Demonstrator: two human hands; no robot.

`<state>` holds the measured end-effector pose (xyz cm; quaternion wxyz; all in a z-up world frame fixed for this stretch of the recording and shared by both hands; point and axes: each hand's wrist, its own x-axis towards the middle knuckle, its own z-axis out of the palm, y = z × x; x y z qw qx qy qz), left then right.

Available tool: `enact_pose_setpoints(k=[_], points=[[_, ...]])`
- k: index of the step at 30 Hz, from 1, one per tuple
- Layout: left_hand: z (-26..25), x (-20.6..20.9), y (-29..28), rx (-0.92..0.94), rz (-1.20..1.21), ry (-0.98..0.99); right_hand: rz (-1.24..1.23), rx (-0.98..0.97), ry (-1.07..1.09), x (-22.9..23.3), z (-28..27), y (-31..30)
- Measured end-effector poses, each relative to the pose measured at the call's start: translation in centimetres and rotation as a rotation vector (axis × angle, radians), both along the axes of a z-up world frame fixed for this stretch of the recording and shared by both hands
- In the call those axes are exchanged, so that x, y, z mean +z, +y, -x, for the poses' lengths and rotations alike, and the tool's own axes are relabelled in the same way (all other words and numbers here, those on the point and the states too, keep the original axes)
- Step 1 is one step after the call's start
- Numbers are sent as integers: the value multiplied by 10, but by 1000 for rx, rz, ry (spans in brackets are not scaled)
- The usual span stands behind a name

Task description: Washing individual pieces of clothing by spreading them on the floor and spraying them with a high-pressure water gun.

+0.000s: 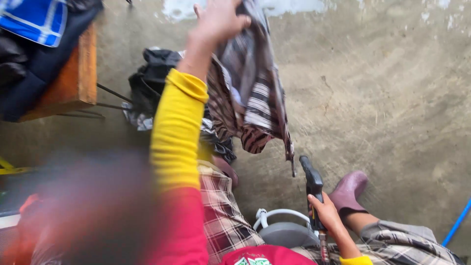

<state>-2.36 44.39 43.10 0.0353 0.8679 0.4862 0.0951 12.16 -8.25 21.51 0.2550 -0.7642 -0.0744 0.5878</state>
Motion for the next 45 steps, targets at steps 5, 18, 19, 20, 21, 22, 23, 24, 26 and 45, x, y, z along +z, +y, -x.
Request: enact_pose_setpoints(k=[5,18,19,20,21,22,23,24,26,45], points=[[-5,-272,-69,59,170,-434,18,-50,18,-17,-1,-7],[38,-492,-385,723,964,-84,165,82,-15,-28,-9,-4],[41,-498,-391,728,969,-81,119,65,5,-39,-13,-17],[44,-513,-392,731,974,-80,124,67,5,-38,-13,-17],[47,-526,-396,666,948,-50,112,64,3,-35,-13,-19],[51,-540,-388,601,906,-26,84,61,1,-36,-12,-15],[46,-532,-380,603,895,-30,73,64,1,-36,-12,-14],[41,-523,-370,584,759,-105,80,66,1,-35,-11,-14],[24,-488,-339,551,602,-184,65,60,0,-26,-9,-10],[-72,12,-87,45,338,-1284,-106,-8,-84,-3,-19,-15]])
